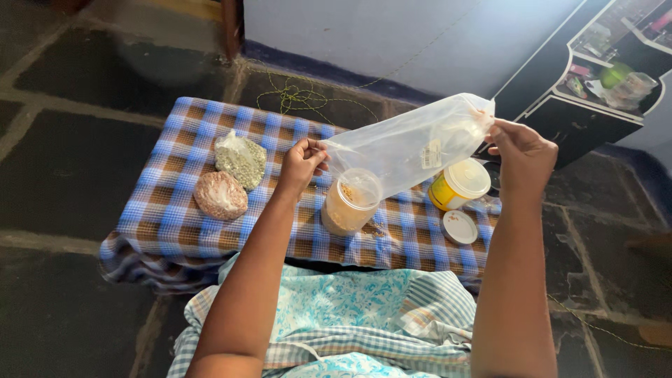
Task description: The person sits on the floor and sorts grains by hand on a checkered cloth, picking out debris and transferring the cleaned grains into a plastic container. They then pour white beans from a plastic bag into a yellow container.
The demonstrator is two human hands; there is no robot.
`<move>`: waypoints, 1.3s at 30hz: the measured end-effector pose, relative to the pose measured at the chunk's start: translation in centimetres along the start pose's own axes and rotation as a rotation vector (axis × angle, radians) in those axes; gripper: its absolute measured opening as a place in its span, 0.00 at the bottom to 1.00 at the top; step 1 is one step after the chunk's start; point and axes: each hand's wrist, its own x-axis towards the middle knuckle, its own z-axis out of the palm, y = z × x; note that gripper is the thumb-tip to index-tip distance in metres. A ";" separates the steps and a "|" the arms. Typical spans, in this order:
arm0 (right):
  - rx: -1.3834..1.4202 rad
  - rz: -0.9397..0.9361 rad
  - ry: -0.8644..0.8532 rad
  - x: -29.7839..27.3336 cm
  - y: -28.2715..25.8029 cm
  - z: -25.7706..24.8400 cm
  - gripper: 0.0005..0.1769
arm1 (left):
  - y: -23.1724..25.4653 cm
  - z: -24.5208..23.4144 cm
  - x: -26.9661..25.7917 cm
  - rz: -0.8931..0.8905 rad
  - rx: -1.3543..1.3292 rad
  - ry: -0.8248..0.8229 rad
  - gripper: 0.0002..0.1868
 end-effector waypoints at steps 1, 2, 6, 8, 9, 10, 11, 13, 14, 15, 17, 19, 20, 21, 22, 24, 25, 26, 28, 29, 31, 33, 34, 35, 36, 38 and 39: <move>-0.007 0.005 -0.001 0.0 -0.2 0.1 0.06 | 0.1 0.0 0.0 -0.002 -0.004 0.004 0.04; -0.028 0.001 0.016 0.0 -0.4 0.2 0.06 | 0.0 0.1 -0.1 -0.003 -0.008 0.008 0.04; -0.197 -0.015 0.115 -0.5 -1.2 0.8 0.04 | 0.1 0.0 -0.4 0.018 0.013 0.001 0.03; -0.300 -0.042 0.108 -0.6 -1.7 1.1 0.03 | 0.2 -0.1 -0.4 0.009 0.021 0.002 0.03; -0.338 -0.067 0.070 -0.6 -2.0 1.2 0.03 | 0.3 -0.2 -0.5 -0.002 0.037 0.018 0.03; -0.377 -0.090 0.032 -0.8 -2.3 1.3 0.03 | 0.3 -0.3 -0.5 -0.015 0.053 0.033 0.03; -0.377 -0.099 0.023 -0.8 -2.5 1.5 0.03 | 0.3 -0.4 -0.6 -0.028 0.069 0.047 0.03; -0.379 -0.117 0.007 -1.0 -3.0 1.5 0.05 | 0.3 -0.3 -0.7 -0.050 0.060 0.046 0.03; -0.311 -0.092 -0.020 -0.9 -3.2 1.6 0.06 | 0.3 -0.5 -0.6 -0.058 0.055 0.050 0.03; -0.243 -0.067 -0.048 -0.8 -3.3 1.7 0.07 | 0.3 -0.5 -0.5 -0.046 0.050 0.043 0.03; -0.080 0.025 -0.127 -0.6 -3.3 1.7 0.09 | 0.0 -0.5 -0.6 -0.028 0.041 0.028 0.03; 0.110 0.151 -0.220 0.0 -3.2 1.6 0.12 | -0.1 -0.3 -0.6 -0.034 0.048 0.026 0.03; 0.086 0.143 -0.198 0.2 -3.1 1.7 0.12 | -0.1 -0.3 -0.5 -0.033 0.051 0.029 0.03; 0.063 0.134 -0.176 0.4 -3.0 1.8 0.12 | -0.1 -0.3 -0.4 -0.025 0.045 0.024 0.03; 0.039 0.128 -0.156 0.5 -2.8 2.0 0.13 | -0.2 -0.2 -0.4 -0.020 0.039 0.021 0.03; 0.134 0.029 -0.198 0.4 -2.5 2.2 0.17 | -0.4 -0.3 -0.4 -0.008 0.031 0.019 0.03; 0.181 -0.020 -0.219 0.3 -2.5 2.3 0.19 | -0.5 -0.3 -0.4 -0.001 0.029 0.020 0.03; 0.065 0.014 -0.205 0.2 -2.4 2.3 0.20 | -0.6 -0.3 -0.3 0.006 0.028 0.019 0.03; -0.169 0.082 -0.178 -0.2 -2.6 2.4 0.23 | -0.8 -0.4 -0.2 -0.021 0.026 0.031 0.03; -0.115 0.063 -0.214 -0.4 -2.8 2.4 0.25 | -1.0 -0.4 -0.1 -0.035 0.024 0.037 0.03; -0.006 0.024 -0.290 -1.1 -3.4 2.7 0.31 | -1.3 -0.5 0.1 -0.013 0.001 0.030 0.04; -0.184 -0.143 -0.242 -1.6 -4.0 3.1 0.33 | -1.6 -0.6 0.3 -0.006 -0.006 0.025 0.04; -0.275 -0.227 -0.217 -1.9 -4.4 3.2 0.35 | -1.7 -0.5 0.4 -0.006 -0.004 0.025 0.04; -0.273 -0.191 -0.214 -2.1 -4.7 3.3 0.35 | -1.8 -0.4 0.4 -0.007 -0.003 0.025 0.04; -0.269 -0.154 -0.211 -2.3 -5.1 3.3 0.35 | -1.8 -0.4 0.4 -0.003 -0.001 0.026 0.04; -0.305 -0.158 -0.233 -2.6 -5.9 3.1 0.33 | -1.6 -0.3 0.3 0.006 -0.001 0.026 0.03; -0.345 -0.198 -0.258 -2.7 -6.3 2.8 0.31 | -1.4 -0.2 0.2 0.008 0.004 0.031 0.03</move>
